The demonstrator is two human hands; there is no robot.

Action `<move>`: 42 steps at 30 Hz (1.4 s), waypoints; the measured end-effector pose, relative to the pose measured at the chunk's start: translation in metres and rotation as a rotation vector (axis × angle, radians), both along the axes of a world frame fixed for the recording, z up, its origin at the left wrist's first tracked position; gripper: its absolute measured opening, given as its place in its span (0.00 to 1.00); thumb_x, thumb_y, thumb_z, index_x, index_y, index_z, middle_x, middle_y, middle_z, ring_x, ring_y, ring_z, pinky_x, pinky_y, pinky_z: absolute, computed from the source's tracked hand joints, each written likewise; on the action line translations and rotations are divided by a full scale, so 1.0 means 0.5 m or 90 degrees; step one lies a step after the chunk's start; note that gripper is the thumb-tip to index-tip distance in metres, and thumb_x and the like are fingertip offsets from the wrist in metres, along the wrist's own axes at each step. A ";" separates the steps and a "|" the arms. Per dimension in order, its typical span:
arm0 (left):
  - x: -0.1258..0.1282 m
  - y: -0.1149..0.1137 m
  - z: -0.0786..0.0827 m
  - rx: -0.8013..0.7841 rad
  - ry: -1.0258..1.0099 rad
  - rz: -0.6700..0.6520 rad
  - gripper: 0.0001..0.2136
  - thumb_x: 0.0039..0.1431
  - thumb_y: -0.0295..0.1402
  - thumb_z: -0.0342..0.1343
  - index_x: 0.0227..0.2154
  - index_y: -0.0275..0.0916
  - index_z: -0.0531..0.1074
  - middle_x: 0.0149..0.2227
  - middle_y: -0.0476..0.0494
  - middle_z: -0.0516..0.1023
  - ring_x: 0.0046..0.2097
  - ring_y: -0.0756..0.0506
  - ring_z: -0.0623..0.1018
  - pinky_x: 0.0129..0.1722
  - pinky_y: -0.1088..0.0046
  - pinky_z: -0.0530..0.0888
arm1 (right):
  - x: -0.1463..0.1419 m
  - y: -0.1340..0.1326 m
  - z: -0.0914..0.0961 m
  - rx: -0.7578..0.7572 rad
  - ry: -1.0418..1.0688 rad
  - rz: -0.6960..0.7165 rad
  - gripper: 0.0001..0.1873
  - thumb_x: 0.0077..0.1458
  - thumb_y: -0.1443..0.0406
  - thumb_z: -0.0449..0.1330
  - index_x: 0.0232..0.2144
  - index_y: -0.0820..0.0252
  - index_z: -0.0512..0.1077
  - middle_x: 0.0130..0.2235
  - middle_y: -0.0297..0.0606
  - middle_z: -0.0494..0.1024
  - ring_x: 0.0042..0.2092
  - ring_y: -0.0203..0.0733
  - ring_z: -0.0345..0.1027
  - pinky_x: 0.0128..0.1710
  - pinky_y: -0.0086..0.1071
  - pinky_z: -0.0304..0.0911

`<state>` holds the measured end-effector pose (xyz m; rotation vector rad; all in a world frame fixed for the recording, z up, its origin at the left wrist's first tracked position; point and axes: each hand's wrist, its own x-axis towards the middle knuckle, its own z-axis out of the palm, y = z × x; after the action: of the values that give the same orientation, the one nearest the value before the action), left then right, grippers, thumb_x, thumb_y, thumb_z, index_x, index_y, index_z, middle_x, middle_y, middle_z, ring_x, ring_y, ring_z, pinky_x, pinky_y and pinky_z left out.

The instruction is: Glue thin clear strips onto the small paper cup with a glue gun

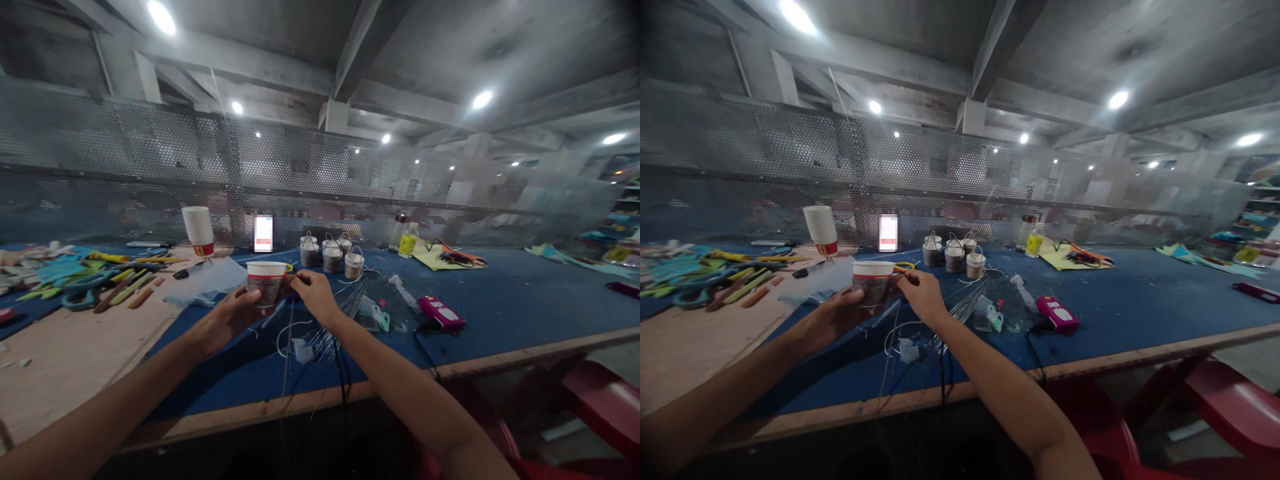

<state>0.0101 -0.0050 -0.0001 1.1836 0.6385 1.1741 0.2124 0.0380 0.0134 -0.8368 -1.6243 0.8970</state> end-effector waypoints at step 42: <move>0.017 0.008 0.002 0.008 0.083 0.133 0.23 0.54 0.39 0.73 0.53 0.40 0.82 0.57 0.36 0.85 0.59 0.32 0.82 0.65 0.54 0.72 | -0.006 -0.005 -0.019 0.044 -0.054 -0.043 0.12 0.65 0.58 0.64 0.31 0.57 0.80 0.33 0.35 0.84 0.40 0.43 0.80 0.45 0.32 0.70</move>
<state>0.0186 -0.0012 0.0009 1.2339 0.8719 1.2839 0.2093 0.0355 0.0039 -0.8870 -1.6812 0.7631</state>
